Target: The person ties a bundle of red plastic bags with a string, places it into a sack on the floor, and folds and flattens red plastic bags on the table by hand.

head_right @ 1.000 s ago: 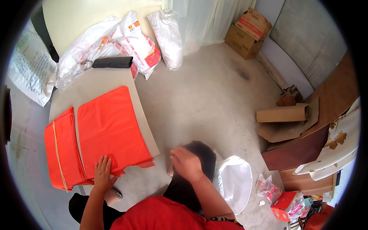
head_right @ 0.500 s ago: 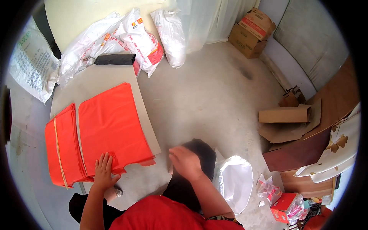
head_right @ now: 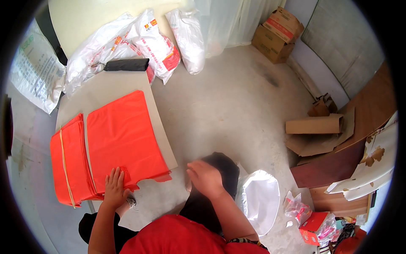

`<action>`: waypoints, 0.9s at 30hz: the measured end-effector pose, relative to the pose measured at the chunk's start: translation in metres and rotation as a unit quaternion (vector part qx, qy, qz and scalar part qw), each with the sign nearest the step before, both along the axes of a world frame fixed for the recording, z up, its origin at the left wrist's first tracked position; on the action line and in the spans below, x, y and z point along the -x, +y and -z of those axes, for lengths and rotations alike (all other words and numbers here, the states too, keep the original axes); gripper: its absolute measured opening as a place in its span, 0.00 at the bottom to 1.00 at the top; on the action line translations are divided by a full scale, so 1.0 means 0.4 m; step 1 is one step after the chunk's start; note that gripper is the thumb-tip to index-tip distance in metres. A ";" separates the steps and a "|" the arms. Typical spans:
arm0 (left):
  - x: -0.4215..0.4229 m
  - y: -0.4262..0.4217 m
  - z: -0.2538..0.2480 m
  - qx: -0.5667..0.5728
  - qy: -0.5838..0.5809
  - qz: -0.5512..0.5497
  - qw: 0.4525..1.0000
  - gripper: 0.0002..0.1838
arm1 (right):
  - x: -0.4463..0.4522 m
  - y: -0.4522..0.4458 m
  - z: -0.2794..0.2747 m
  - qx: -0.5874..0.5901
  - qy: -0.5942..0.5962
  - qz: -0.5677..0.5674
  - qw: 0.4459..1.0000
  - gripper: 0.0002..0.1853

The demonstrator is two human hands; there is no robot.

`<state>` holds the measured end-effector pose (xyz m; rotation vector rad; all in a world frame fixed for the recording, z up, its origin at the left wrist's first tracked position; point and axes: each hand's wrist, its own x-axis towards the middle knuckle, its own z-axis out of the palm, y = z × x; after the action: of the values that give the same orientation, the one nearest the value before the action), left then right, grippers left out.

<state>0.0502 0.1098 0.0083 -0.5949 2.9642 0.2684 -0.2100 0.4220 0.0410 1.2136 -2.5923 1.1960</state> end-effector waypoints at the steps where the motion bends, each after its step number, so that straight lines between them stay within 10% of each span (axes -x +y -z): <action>1: 0.000 0.000 0.002 0.002 0.000 -0.001 1.000 0.48 | 0.000 0.001 0.000 0.000 -0.001 0.000 1.000 0.09; 27: -0.005 -0.011 0.047 0.042 0.021 0.007 0.999 0.46 | 0.012 0.000 -0.008 0.032 0.011 -0.013 0.999 0.09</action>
<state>0.0524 0.1052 -0.0105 -0.5841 3.0323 0.1583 -0.2148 0.4220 0.0444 1.2444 -2.5089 1.2532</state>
